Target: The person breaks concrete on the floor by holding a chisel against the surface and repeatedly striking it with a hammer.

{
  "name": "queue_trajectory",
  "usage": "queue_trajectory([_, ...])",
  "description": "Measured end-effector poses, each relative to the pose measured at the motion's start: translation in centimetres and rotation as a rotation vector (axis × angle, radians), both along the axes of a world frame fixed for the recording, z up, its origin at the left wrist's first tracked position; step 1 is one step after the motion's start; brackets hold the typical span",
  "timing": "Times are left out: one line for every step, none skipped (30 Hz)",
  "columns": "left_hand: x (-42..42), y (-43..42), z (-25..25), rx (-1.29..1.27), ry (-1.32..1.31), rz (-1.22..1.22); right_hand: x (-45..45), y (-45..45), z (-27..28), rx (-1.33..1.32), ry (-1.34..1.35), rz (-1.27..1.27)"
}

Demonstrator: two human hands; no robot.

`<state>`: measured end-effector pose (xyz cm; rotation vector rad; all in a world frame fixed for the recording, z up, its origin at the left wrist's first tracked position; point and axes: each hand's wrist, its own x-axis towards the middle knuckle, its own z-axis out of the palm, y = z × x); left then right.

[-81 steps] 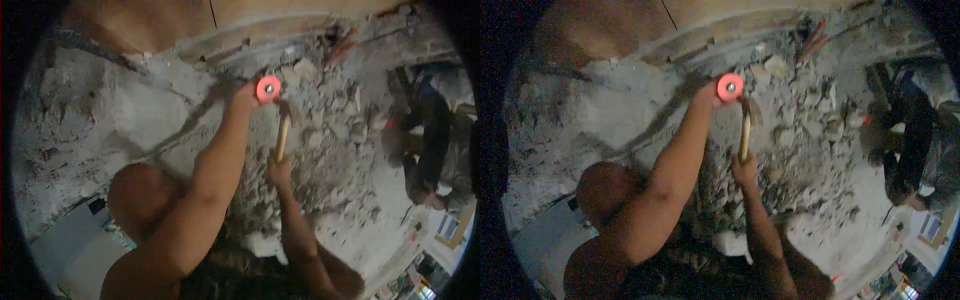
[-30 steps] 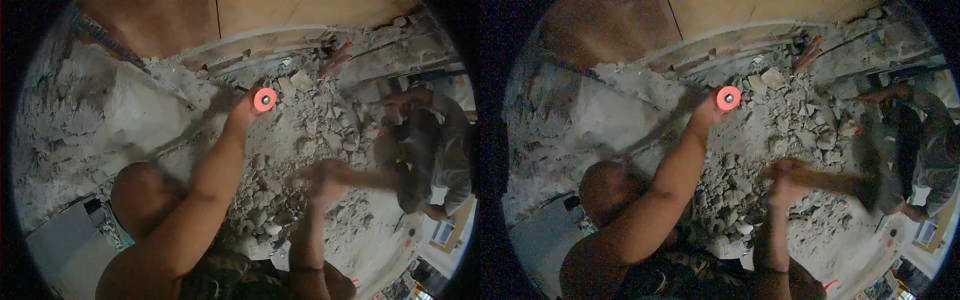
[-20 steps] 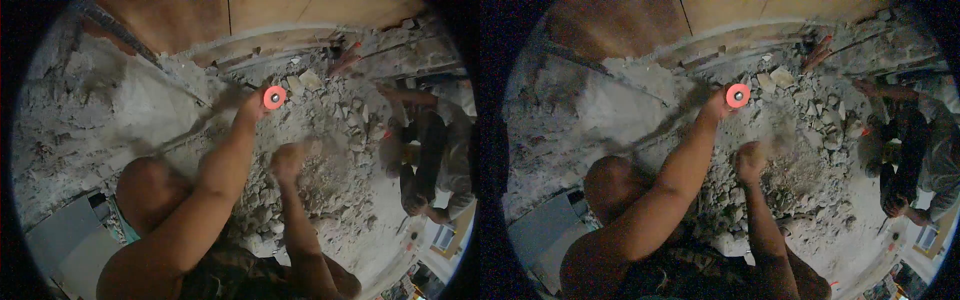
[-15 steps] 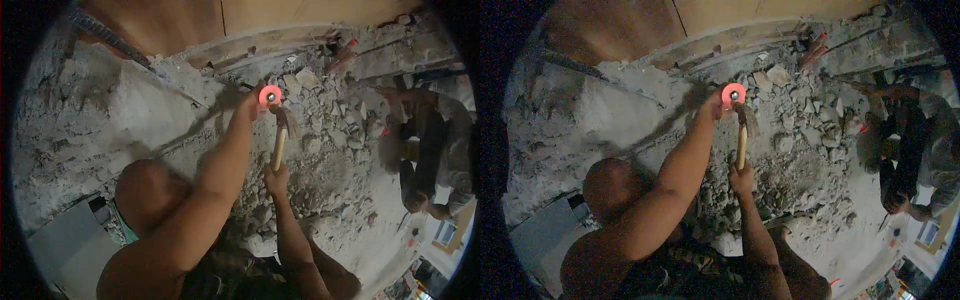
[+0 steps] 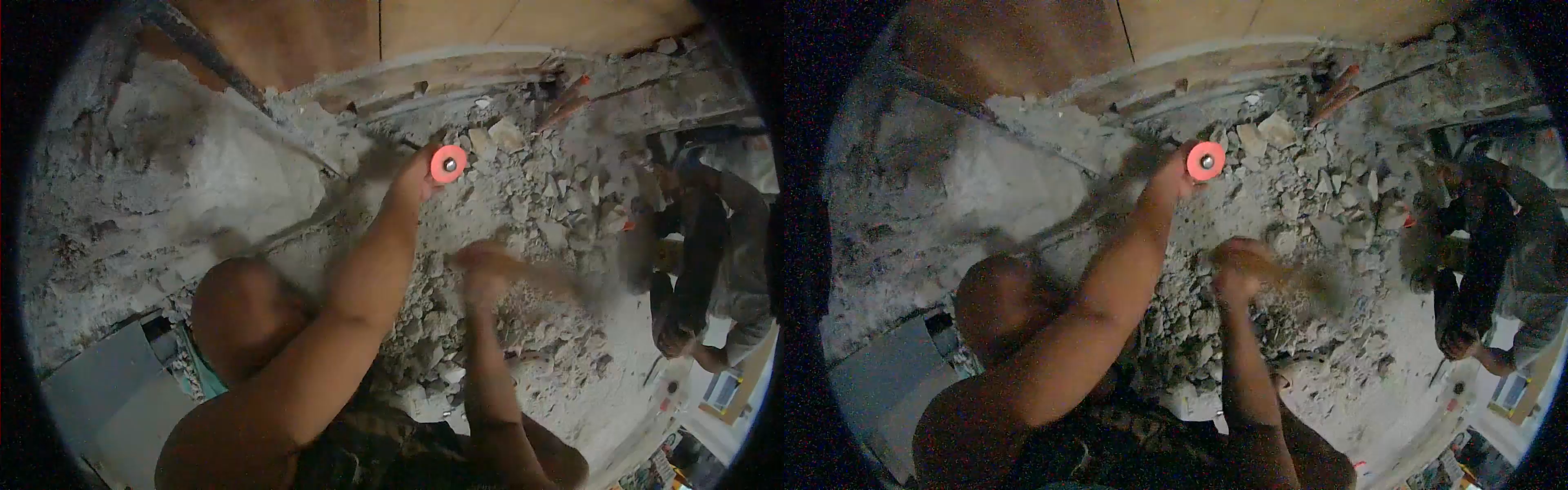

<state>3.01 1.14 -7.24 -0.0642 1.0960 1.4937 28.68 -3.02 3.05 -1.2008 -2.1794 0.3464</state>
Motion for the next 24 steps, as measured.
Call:
queue_trajectory([-0.5,0.7,-0.5,0.067,0.175,-0.043,-0.5,-2.4,-7.0,-0.586,0.111,0.068])
queue_trajectory([0.1,0.4,0.9,0.072,0.176,-0.048,0.4,-3.5,-8.1,-0.833,0.186,0.106])
queue_trajectory([0.1,0.4,3.6,-0.015,0.012,0.001,0.9,-4.9,-6.7,-0.864,0.195,0.130])
queue_trajectory([-0.4,0.6,5.1,-0.098,-0.156,0.072,1.1,-5.2,-5.2,-0.895,0.190,0.175])
queue_trajectory([0.7,-0.4,2.9,-0.129,-0.182,0.066,2.3,-6.9,-4.3,-0.926,0.170,0.154])
queue_trajectory([1.2,0.0,-0.3,-0.026,-0.337,0.145,2.9,-7.8,-3.6,-0.941,0.012,0.042])
queue_trajectory([-0.1,1.4,-0.4,0.117,-0.461,0.238,1.9,-6.8,-3.9,-0.918,-0.123,-0.037])
queue_trajectory([-0.1,1.9,-0.5,0.122,-0.455,0.238,2.2,-6.9,-5.0,-0.914,-0.117,-0.032])
queue_trajectory([0.5,2.0,0.3,0.216,-0.548,0.297,3.4,-7.4,-7.6,-0.949,-0.114,-0.087])
queue_trajectory([0.8,2.2,1.7,0.315,-0.639,0.355,3.7,-7.1,-8.4,-0.979,-0.108,-0.138])
queue_trajectory([1.5,2.1,3.0,0.313,-0.641,0.355,4.7,-7.0,-8.9,-0.981,-0.109,-0.141])
queue_trajectory([2.4,1.7,5.2,0.351,-0.605,0.457,5.5,-6.9,-8.9,-0.908,-0.137,-0.036])
queue_trajectory([3.2,1.7,4.7,0.389,-0.570,0.562,6.4,-7.0,-9.1,-0.833,-0.169,0.071])
queue_trajectory([3.5,2.1,2.7,0.584,-0.617,0.601,7.2,-7.5,-9.3,-0.832,-0.183,0.067])
queue_trajectory([3.5,2.1,2.8,0.587,-0.625,0.608,8.2,-8.3,-10.3,-0.843,-0.186,-0.014])
queue_trajectory([3.0,2.1,3.3,0.492,0.096,0.457,8.5,-8.5,-10.6,-0.849,-0.183,-0.091])
queue_trajectory([2.4,2.2,3.9,0.346,0.802,0.269,8.9,-8.4,-10.9,-0.845,-0.187,-0.084])
queue_trajectory([1.0,3.4,3.9,0.415,0.054,0.286,9.1,-8.4,-10.7,-0.904,-0.249,-0.050])
queue_trajectory([-0.3,4.3,4.8,0.336,0.831,0.316,9.2,-8.5,-10.6,-0.963,-0.312,-0.016])
queue_trajectory([-1.3,4.8,6.8,0.202,1.602,0.311,9.4,-8.8,-10.2,-0.968,-0.322,-0.011])
queue_trajectory([-2.8,5.7,9.4,0.045,1.535,0.250,8.9,-8.7,-9.6,-0.994,-0.320,-0.029])
queue_trajectory([-4.0,6.9,10.6,-0.101,1.463,0.188,8.2,-8.4,-9.0,-1.017,-0.312,-0.051])
queue_trajectory([-3.8,7.2,10.9,-0.099,1.459,0.187,8.1,-8.1,-8.2,-1.016,-0.314,-0.055])
queue_trajectory([-3.7,7.7,10.5,-0.031,1.357,0.155,7.6,-7.6,-7.2,-1.086,-0.263,-0.043])
